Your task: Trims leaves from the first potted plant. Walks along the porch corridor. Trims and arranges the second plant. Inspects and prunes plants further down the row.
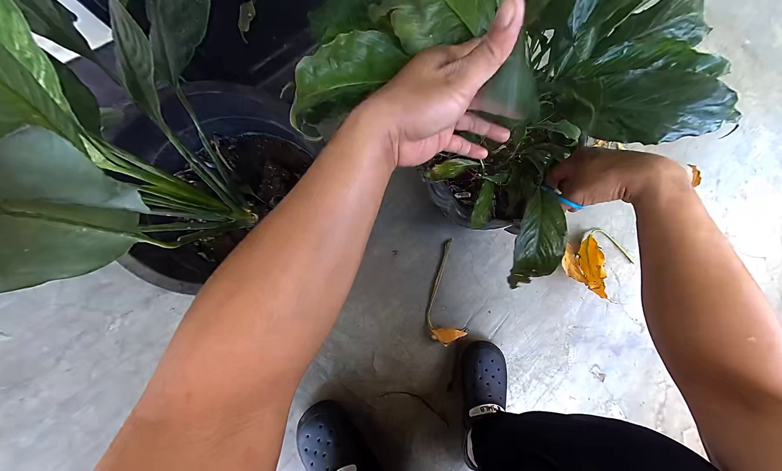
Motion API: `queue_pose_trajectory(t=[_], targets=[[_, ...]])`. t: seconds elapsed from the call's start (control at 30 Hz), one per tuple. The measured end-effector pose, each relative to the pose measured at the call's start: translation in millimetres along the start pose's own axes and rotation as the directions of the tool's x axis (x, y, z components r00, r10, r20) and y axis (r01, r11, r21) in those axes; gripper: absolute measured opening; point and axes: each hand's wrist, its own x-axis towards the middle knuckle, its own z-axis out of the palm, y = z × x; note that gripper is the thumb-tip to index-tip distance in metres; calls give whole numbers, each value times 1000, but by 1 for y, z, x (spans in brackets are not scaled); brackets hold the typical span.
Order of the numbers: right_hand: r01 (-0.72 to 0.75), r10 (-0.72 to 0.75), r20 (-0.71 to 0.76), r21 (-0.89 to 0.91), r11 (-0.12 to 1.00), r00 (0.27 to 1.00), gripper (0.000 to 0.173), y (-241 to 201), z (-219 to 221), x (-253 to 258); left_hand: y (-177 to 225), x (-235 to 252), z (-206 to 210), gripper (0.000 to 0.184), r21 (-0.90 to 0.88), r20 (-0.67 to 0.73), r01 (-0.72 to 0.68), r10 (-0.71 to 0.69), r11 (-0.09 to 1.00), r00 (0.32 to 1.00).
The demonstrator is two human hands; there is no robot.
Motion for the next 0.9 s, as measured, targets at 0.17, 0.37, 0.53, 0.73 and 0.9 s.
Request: queue_pose_trajectory(t=[0.17,0.37,0.53,0.73,0.9], targets=[[-221,198,-119,-229,948,973,16,-32,4,-2,7,6,-1,59,77,-26,28,-26,997,999],[-372,301,-230,-402,837,925,18,-70,15,2,1,4,1,38,99,-103,8,2,995,995],[-387,322,-228,-360,849,919,28,-82,12,1,-4,-1,1,19,582,-186,25,103,813,977],[-381,349,-365,-16,925,863,58,-77,18,-6,-12,6,-7,18,933,31,-74,125,353,992],[-363,316,-368,-64,930,875,52,-80,17,-4,-44,11,-10,43,964,3,-36,125,263,992]])
